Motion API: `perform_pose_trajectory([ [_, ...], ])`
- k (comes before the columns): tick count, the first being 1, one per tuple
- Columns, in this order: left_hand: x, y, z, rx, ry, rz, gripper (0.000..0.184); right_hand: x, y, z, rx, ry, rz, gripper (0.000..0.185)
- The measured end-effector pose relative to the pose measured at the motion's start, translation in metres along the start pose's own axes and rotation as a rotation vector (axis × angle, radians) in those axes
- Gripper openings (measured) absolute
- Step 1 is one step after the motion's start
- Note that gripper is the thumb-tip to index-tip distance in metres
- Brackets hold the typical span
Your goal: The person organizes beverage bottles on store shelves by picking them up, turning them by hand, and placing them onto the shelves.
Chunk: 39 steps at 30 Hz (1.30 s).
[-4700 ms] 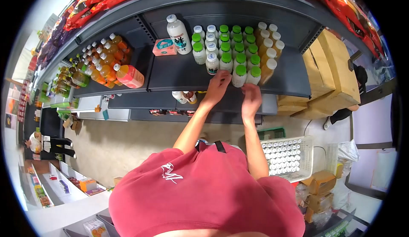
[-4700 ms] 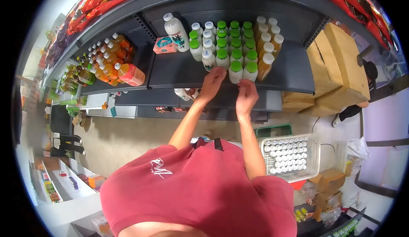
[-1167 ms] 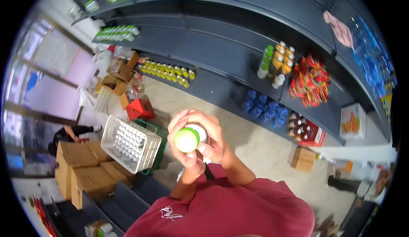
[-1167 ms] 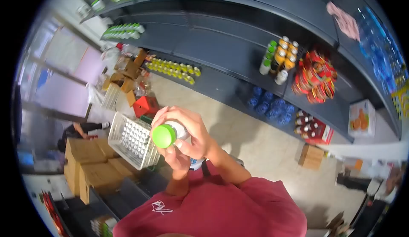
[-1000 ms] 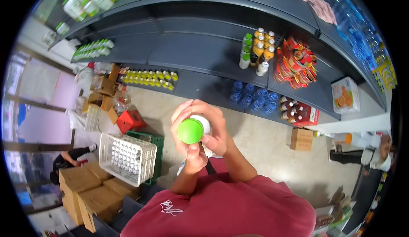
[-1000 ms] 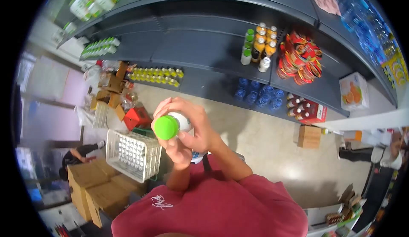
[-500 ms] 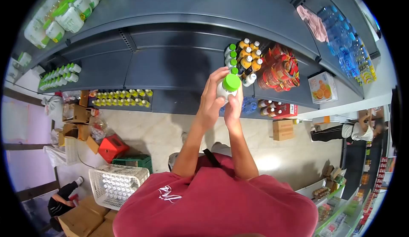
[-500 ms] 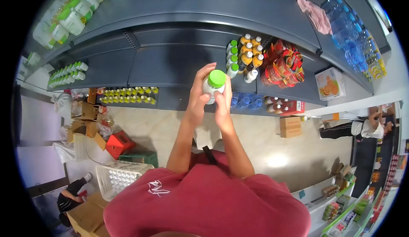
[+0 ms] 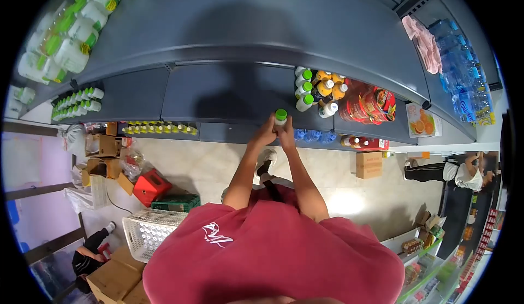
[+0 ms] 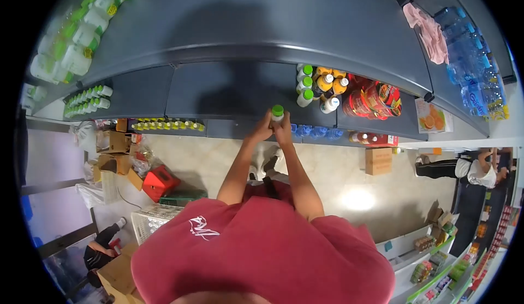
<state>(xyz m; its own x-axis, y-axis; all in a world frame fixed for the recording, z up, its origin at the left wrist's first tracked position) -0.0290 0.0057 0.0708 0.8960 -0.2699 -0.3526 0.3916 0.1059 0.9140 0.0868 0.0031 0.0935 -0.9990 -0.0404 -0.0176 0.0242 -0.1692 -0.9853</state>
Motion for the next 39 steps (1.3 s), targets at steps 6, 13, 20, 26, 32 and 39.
perform_pose_trajectory([
  [6, 0.017, -0.018, -0.054, 0.063, 0.184, -0.220, 0.054, -0.022, 0.029, -0.060, -0.318, 0.011, 0.389, 0.043],
  [13, 0.048, -0.082, -0.134, 0.041, 0.269, 0.436, 0.041, -0.028, 0.034, -0.096, -0.366, 0.171, 0.350, 0.050],
  [20, 0.022, -0.022, -0.109, 0.064, 0.230, 0.159, 0.032, -0.032, 0.047, -0.117, -0.123, 0.059, 0.370, 0.058],
  [26, 0.007, 0.007, -0.107, -0.154, 0.368, -0.392, 0.053, -0.033, 0.066, -0.150, -0.115, 0.104, 0.415, 0.056],
  [32, 0.006, -0.035, -0.140, -0.096, 0.378, -0.358, 0.041, -0.022, 0.033, -0.147, -0.094, 0.098, 0.472, 0.057],
  [39, 0.005, -0.041, -0.165, -0.111, 0.482, -0.230, 0.041, -0.020, 0.032, -0.160, -0.048, 0.246, 0.588, 0.062],
])
Point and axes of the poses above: each hand's wrist, its own z-axis away from the middle knuckle, its own x-axis out of the palm, y = z × x, the point moved 2 cm from there along -z, towards the middle knuckle, and after that the axes turned 1 degree about -x, right-handed, at the moved point
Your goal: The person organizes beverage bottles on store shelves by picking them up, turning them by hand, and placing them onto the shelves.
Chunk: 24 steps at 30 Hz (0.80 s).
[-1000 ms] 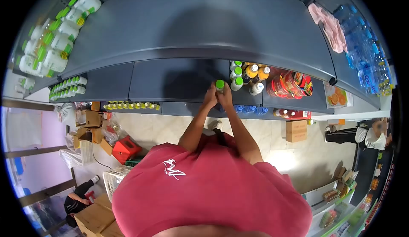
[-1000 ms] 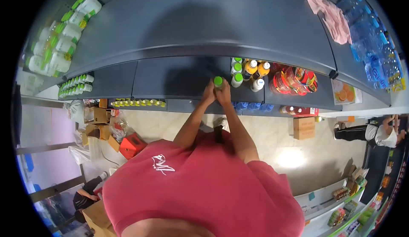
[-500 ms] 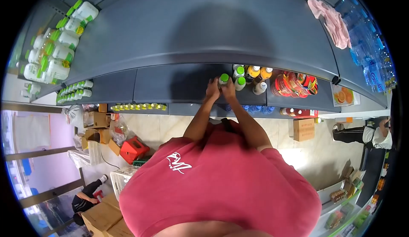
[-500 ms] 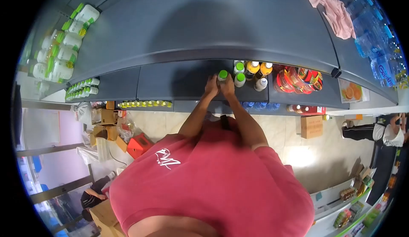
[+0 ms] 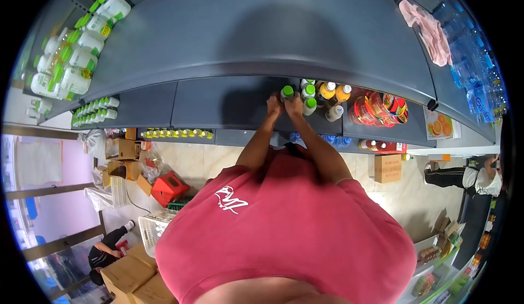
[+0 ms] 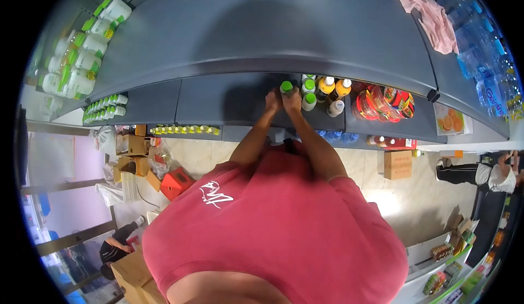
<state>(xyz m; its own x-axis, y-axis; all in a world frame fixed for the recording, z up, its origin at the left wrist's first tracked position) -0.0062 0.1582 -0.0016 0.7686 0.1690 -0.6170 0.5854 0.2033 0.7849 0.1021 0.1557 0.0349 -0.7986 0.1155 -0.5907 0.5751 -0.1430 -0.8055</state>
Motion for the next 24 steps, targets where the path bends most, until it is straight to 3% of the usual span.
perform_pose_trajectory([
  [3, -0.016, 0.031, 0.003, -0.155, -0.062, 0.065, 0.043, 0.034, 0.040, -0.033, 0.205, 0.005, -0.112, 0.053],
  [6, -0.018, 0.043, -0.004, -0.229, -0.061, 0.123, 0.044, 0.052, 0.055, -0.058, 0.229, 0.051, -0.200, 0.036],
  [8, -0.007, 0.034, -0.026, -0.218, -0.184, 0.190, 0.045, 0.078, 0.085, -0.091, 0.263, 0.012, -0.348, 0.028],
  [9, 0.009, 0.018, -0.041, -0.215, -0.244, 0.224, 0.046, 0.054, 0.057, -0.077, 0.345, -0.052, -0.487, 0.023],
  [13, 0.050, -0.023, -0.089, -0.067, -0.200, 0.077, 0.053, 0.010, -0.001, -0.058, 0.512, -0.177, -0.845, 0.015],
  [15, 0.079, -0.052, -0.123, 0.123, -0.213, 0.073, 0.056, -0.002, -0.015, -0.058, 0.535, -0.214, -0.868, 0.011],
  [18, -0.008, 0.050, -0.062, -0.126, -0.390, 0.405, 0.057, 0.003, -0.009, -0.075, 0.586, -0.269, -1.048, 0.012],
  [21, 0.044, 0.003, -0.100, -0.024, -0.319, 0.784, 0.045, -0.007, -0.020, -0.070, 0.577, -0.288, -1.082, 0.014],
  [24, 0.043, 0.011, -0.101, -0.046, -0.425, 0.860, 0.046, -0.009, -0.022, -0.075, 0.544, -0.326, -1.062, 0.016],
])
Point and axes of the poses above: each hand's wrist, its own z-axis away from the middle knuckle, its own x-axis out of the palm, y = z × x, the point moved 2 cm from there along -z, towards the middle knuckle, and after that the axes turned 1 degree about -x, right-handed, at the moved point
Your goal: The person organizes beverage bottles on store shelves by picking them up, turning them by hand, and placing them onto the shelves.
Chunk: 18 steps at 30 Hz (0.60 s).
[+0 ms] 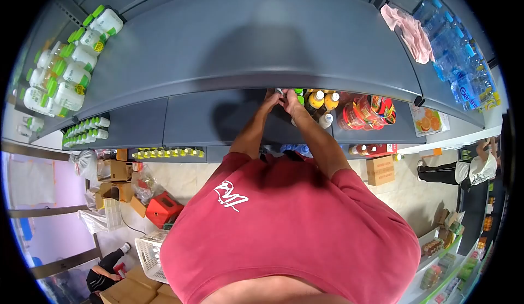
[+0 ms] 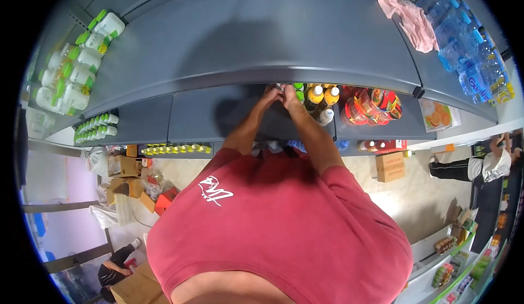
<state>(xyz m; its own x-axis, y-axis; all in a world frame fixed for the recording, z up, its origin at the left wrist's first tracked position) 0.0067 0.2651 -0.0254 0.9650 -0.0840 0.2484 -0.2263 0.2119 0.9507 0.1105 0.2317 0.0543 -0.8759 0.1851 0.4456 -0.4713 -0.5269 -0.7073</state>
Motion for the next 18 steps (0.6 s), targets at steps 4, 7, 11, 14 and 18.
perform_pose_trajectory([
  [4, 0.013, 0.021, 0.022, -0.077, -0.103, 0.103, 0.046, -0.004, -0.001, -0.005, 0.026, -0.026, 0.027, 0.024],
  [7, 0.013, 0.019, 0.019, -0.080, -0.116, 0.106, 0.047, 0.002, -0.005, 0.003, 0.027, -0.019, -0.005, 0.032],
  [11, 0.008, 0.016, 0.013, -0.041, -0.098, 0.055, 0.048, 0.007, -0.012, 0.011, 0.037, -0.019, -0.010, 0.043],
  [14, 0.004, 0.013, 0.010, -0.014, -0.071, 0.005, 0.048, 0.001, -0.006, -0.003, 0.014, -0.035, -0.035, 0.052],
  [18, -0.001, 0.007, 0.007, 0.036, -0.025, -0.100, 0.049, 0.002, -0.006, 0.006, 0.000, -0.091, -0.037, 0.059],
])
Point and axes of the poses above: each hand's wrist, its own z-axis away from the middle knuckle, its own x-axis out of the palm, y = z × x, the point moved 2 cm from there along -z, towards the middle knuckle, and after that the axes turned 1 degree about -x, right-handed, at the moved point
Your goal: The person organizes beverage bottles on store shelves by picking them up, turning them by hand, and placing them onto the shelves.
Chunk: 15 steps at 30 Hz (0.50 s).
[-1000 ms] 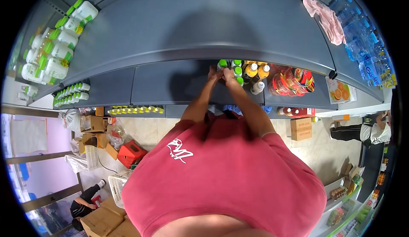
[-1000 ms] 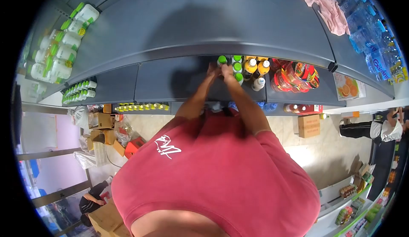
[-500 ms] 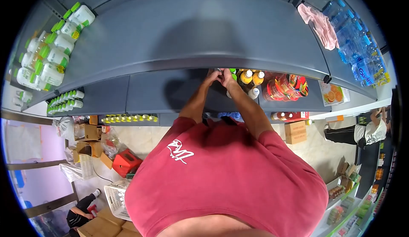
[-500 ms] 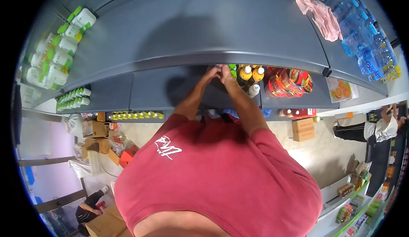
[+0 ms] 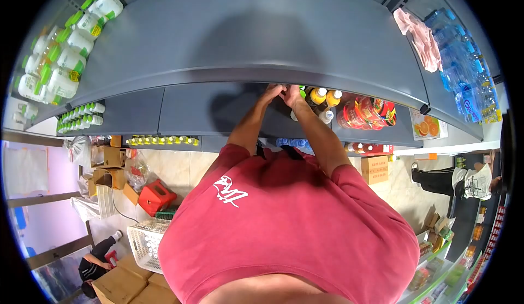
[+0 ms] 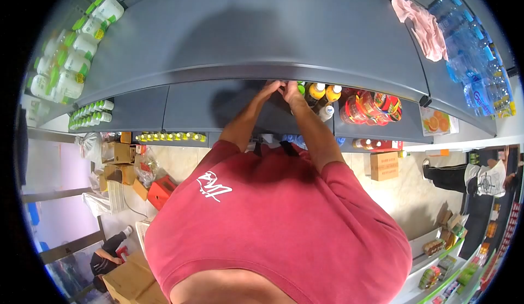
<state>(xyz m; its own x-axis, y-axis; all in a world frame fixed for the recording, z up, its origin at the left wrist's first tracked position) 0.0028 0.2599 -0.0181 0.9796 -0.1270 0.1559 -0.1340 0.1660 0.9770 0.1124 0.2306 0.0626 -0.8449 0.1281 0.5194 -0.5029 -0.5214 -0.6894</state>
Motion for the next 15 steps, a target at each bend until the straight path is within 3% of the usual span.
perform_pose_trajectory([
  [2, -0.002, -0.002, 0.001, 0.046, 0.041, -0.088, 0.049, -0.002, 0.003, 0.001, 0.007, -0.019, 0.007, 0.063],
  [5, -0.014, -0.020, 0.008, 0.124, 0.079, -0.156, 0.050, 0.006, 0.009, 0.016, -0.027, 0.150, -0.073, 0.065],
  [8, -0.048, -0.030, 0.079, 0.066, -0.091, 0.214, 0.047, -0.014, 0.035, 0.007, -0.013, 0.030, 0.028, 0.065],
  [10, -0.057, -0.032, 0.121, -0.114, -0.045, 0.269, 0.054, -0.020, 0.055, 0.011, 0.074, -0.026, 0.052, 0.061],
  [12, -0.064, -0.044, 0.167, -0.288, -0.065, 0.397, 0.046, -0.028, 0.079, 0.023, 0.187, -0.200, 0.022, 0.056],
  [14, -0.062, -0.038, 0.221, 0.072, -0.237, -0.128, 0.037, -0.046, 0.108, 0.035, 0.186, -0.488, 0.079, 0.050],
  [15, -0.064, -0.057, 0.243, -0.016, -0.170, 0.118, 0.033, -0.048, 0.113, 0.047, 0.287, -0.490, 0.069, 0.048],
])
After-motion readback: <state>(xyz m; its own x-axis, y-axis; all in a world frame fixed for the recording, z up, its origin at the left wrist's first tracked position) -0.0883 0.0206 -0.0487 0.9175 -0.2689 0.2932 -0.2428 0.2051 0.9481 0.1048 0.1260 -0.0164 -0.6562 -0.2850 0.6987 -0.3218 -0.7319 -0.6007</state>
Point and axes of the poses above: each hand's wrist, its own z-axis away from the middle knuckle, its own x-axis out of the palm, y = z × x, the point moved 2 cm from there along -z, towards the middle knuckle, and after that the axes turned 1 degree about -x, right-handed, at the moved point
